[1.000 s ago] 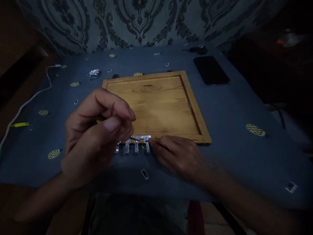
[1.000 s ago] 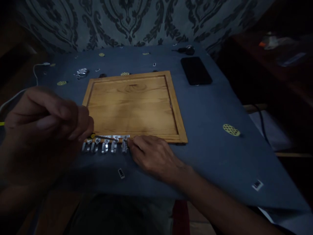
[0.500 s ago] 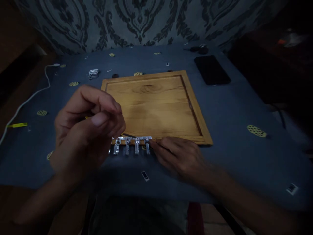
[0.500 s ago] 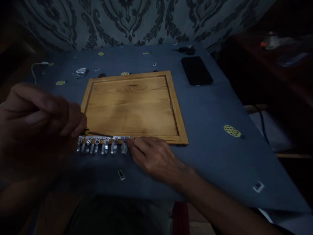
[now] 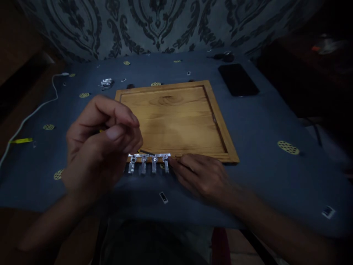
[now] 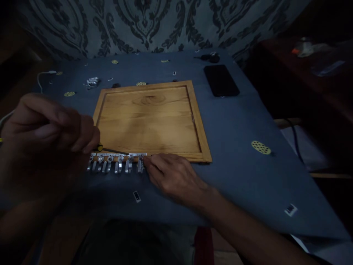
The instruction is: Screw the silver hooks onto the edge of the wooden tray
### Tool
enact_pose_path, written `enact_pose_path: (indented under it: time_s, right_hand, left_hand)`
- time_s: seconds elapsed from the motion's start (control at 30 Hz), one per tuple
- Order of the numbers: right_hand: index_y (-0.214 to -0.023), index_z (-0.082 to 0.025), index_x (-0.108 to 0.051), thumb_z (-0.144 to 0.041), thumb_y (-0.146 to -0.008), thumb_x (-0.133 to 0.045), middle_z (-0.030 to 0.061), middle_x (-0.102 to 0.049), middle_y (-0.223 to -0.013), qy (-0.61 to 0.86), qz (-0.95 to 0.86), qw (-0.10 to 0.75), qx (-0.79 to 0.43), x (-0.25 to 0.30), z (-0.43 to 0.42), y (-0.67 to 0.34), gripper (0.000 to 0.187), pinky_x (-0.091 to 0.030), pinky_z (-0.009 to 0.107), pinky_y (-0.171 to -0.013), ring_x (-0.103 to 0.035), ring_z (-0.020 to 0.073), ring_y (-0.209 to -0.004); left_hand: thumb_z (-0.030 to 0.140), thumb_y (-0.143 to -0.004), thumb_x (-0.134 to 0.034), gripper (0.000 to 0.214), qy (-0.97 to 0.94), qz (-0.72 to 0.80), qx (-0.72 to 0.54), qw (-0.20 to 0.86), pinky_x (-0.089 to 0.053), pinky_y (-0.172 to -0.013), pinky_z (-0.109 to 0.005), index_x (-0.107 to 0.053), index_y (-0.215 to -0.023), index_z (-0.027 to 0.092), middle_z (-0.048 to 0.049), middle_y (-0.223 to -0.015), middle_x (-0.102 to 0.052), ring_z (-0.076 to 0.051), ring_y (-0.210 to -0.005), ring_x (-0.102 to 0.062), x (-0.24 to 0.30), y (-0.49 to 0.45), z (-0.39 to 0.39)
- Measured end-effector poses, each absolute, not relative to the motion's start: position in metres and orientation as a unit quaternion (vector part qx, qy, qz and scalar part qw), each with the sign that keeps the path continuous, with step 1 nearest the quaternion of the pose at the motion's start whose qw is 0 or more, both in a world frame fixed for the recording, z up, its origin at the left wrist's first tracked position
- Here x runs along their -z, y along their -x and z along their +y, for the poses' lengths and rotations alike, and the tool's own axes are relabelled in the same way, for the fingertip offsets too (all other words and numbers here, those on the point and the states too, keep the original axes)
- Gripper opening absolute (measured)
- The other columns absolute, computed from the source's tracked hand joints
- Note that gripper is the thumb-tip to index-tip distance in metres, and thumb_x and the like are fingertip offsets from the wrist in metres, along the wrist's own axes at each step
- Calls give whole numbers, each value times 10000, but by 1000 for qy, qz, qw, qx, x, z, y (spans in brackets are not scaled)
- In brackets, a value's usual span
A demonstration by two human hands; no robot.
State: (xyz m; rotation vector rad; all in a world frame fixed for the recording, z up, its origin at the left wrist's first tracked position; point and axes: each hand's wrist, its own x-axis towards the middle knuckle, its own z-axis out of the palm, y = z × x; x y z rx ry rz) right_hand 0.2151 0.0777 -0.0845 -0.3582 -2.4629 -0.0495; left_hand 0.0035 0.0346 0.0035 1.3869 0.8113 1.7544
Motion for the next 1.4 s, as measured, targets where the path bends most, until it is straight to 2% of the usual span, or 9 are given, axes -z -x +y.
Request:
enact_pose_path:
  time_s: [0.17, 0.37, 0.5, 0.63, 0.83, 1.03, 1.13, 1.23, 1.4]
  right_hand:
    - [-981, -83, -716, -109, -1055, -449, 20, -650, -693, 136, -944, 298, 29, 82, 77, -215, 278, -484, 295, -563, -613, 140, -631]
    - [-1032, -79, -704, -101, -1048, -459, 38, -693, -748, 133, -946, 295, 14, 85, 78, -216, 247, -482, 299, -586, -637, 147, -660]
    - [-1057, -106, -701, -130, -1069, -412, 25, -683, -738, 134, -948, 288, 11, 88, 79, -217, 290, -492, 295, -581, -624, 141, -663]
    - [-1067, -87, -694, -143, -1069, -424, 29, -677, -749, 134, -948, 287, 20, 90, 79, -217, 276, -477, 298, -566, -620, 144, -669]
    - [-1063, -86, -697, -136, -1050, -464, 36, -687, -779, 137, -945, 295, 22, 89, 79, -217, 239, -469, 317, -544, -612, 156, -670]
    - [-1108, -69, -692, -111, -1024, -505, 50, -688, -812, 135, -946, 294, 21, 91, 78, -218, 210, -477, 315, -570, -620, 164, -704]
    - [-1083, -77, -698, -114, -1030, -488, 50, -684, -803, 138, -944, 299, 22, 91, 78, -218, 219, -468, 316, -568, -614, 162, -697]
    - [-1045, -78, -696, -114, -1037, -481, 55, -694, -811, 139, -941, 307, 20, 89, 77, -217, 218, -463, 319, -573, -621, 160, -690]
    - [-1013, -87, -689, -125, -1050, -451, 38, -673, -767, 138, -945, 295, 12, 86, 78, -215, 244, -478, 325, -585, -609, 159, -645]
  left_hand:
    - [97, -899, -616, 192, -530, 321, -679, 393, -295, -443, -270, -780, -877, 193, 30, -568, -397, -101, -482, -313, -3, -13, 37]
    - [62, -905, -596, 193, -522, 290, -676, 432, -285, -458, -265, -777, -886, 126, 37, -557, -388, -87, -484, -306, 1, -21, 46]
    - [84, -885, -634, 159, -516, 303, -668, 443, -312, -475, -259, -782, -879, 139, 36, -568, -417, -81, -500, -335, 2, -25, 48]
    - [32, -866, -576, 231, -511, 305, -663, 455, -316, -479, -249, -782, -875, 137, 35, -564, -416, -79, -501, -342, 1, -28, 48]
    - [175, -867, -711, 74, -521, 348, -645, 437, -311, -469, -275, -731, -797, 192, 42, -553, -387, -100, -480, -337, 0, -32, 49]
    - [178, -867, -692, 84, -530, 364, -636, 426, -327, -475, -262, -720, -795, 210, 35, -563, -418, -99, -494, -353, -1, -32, 50]
    - [208, -887, -707, 86, -541, 366, -627, 425, -336, -473, -262, -715, -802, 221, 39, -566, -410, -102, -494, -364, -1, -32, 50]
    - [163, -896, -689, 93, -538, 362, -630, 428, -325, -479, -268, -734, -828, 209, 38, -578, -428, -100, -502, -364, 0, -32, 48]
    - [183, -931, -679, 77, -544, 393, -597, 439, -405, -540, -299, -747, -901, 205, 4, -656, -518, -130, -583, -445, -3, -33, 45]
